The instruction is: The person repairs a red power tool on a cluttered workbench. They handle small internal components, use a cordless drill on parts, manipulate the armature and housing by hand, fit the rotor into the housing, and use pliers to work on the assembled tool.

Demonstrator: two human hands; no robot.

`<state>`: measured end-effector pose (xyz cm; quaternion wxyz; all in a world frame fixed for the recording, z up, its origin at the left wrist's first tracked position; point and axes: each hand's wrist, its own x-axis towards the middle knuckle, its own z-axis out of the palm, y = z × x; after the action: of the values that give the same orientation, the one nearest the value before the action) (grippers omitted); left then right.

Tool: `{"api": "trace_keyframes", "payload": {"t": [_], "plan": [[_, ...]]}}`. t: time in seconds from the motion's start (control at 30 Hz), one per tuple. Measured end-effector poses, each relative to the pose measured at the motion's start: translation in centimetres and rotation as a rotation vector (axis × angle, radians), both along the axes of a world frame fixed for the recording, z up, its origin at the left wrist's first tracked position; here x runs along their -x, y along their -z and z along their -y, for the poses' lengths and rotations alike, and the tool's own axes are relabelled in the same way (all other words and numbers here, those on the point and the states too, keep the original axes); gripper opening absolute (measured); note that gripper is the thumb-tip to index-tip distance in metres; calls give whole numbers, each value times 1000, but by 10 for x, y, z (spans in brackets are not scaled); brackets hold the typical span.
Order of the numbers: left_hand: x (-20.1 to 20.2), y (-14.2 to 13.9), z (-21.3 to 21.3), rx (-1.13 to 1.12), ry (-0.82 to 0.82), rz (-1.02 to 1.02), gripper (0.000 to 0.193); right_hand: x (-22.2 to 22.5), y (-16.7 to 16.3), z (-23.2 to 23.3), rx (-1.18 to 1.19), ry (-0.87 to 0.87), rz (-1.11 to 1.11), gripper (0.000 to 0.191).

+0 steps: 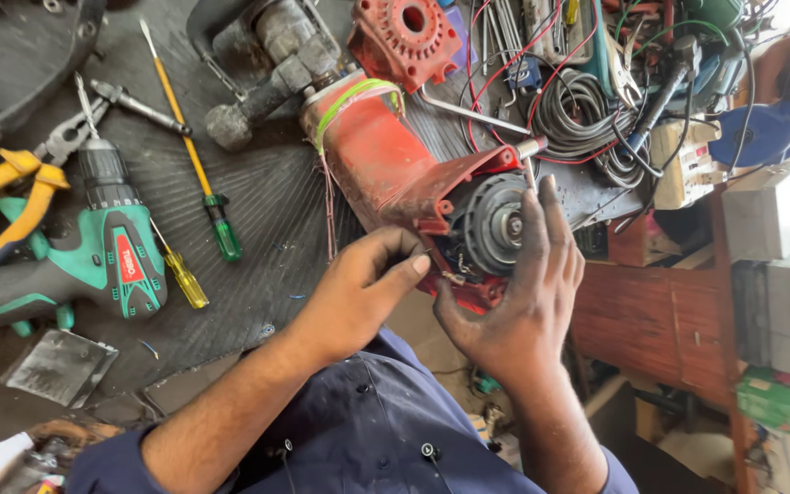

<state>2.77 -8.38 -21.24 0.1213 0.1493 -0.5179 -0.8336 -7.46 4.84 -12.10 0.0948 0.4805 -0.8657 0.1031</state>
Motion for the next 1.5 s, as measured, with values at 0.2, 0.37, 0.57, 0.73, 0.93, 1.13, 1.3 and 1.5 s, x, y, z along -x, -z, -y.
{"api": "trace_keyframes", "payload": {"t": [0.2,0.37,0.57,0.73,0.93,1.13,1.3,1.5], "plan": [[1,6,-16,-539,148,-22,23,8,-12,-20,163,-104,51,81],[3,-6,-30,-405,46,52,24,16,-26,-39,183,-128,-63,30],[3,-57,-61,457,-438,131,22,48,-36,-46,185,-306,148,22],[11,-81,-80,1226,-669,63,32,60,-29,-57,283,-392,203,19],[18,-85,-96,1126,-740,45,22,62,-15,-96,591,-591,260,30],[0,-82,-95,1026,-716,18,20,28,-3,-113,494,-831,760,47],[-20,-69,-71,950,-637,-16,23,-4,9,-83,482,-533,923,63],[-30,-57,-28,845,-484,-93,21,-28,34,-34,494,-334,690,50]]}}
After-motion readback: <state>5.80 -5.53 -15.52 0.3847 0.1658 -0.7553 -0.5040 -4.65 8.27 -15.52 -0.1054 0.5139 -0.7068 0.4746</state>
